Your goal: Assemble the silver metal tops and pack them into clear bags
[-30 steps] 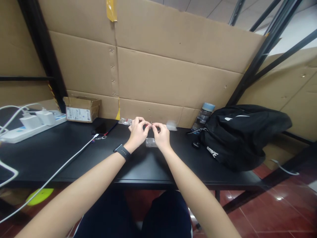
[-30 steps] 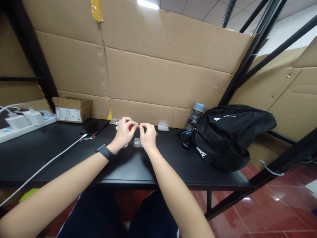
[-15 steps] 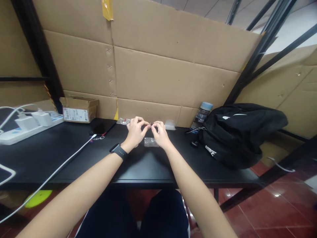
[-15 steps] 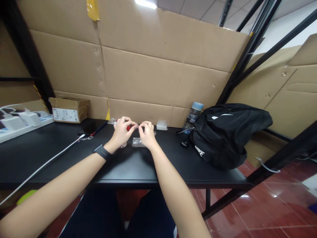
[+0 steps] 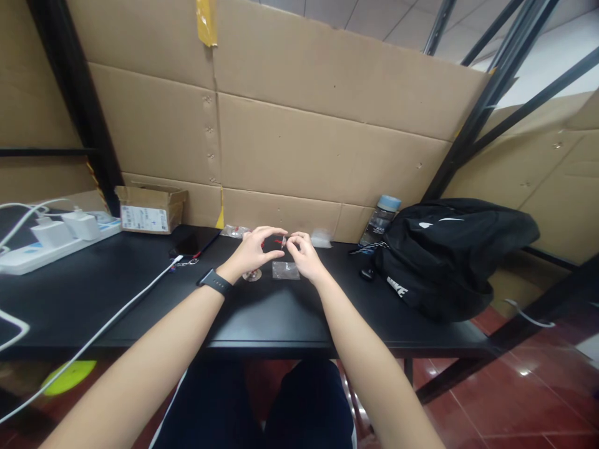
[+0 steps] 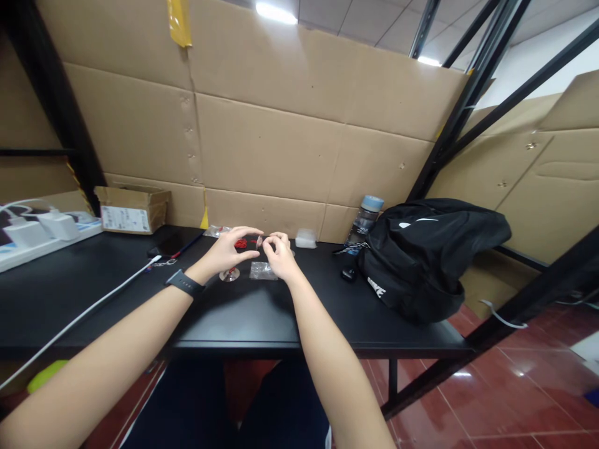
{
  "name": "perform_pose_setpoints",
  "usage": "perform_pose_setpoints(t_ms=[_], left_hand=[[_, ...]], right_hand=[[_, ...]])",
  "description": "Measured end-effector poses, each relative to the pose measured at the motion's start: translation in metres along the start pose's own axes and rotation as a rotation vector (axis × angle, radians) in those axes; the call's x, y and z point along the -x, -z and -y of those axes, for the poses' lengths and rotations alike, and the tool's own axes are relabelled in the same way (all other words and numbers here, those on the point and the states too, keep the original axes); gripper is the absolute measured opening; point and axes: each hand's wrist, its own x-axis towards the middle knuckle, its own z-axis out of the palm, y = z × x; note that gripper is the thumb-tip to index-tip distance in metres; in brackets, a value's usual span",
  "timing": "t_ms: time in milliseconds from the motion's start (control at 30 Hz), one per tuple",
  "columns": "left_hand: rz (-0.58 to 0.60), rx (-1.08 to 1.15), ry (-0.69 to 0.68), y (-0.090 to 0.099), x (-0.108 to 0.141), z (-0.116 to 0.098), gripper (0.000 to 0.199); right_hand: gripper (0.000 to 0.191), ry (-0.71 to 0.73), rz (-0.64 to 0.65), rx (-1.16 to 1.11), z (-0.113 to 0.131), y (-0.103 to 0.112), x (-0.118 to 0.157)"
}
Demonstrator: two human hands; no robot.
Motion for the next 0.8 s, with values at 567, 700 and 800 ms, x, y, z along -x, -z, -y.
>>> perform_pose_setpoints(t_ms=[567, 700, 800], left_hand=[[0.151, 0.216, 0.004, 0.010, 0.002, 0.009, 0.041], [0.165, 0.195, 0.030, 0.013, 0.004, 0.015, 0.041], [0.159, 0.164, 0.030, 0.012, 0.006, 0.018, 0.043]], right_hand=[[0.035, -0.012, 0.128, -0.169, 0.000, 0.018, 0.002], [0.036, -0.011, 0.191, -0.116, -0.001, 0.022, 0.002], [0.033, -0.001, 0.201, -0.086, -0.006, 0.019, 0.002]])
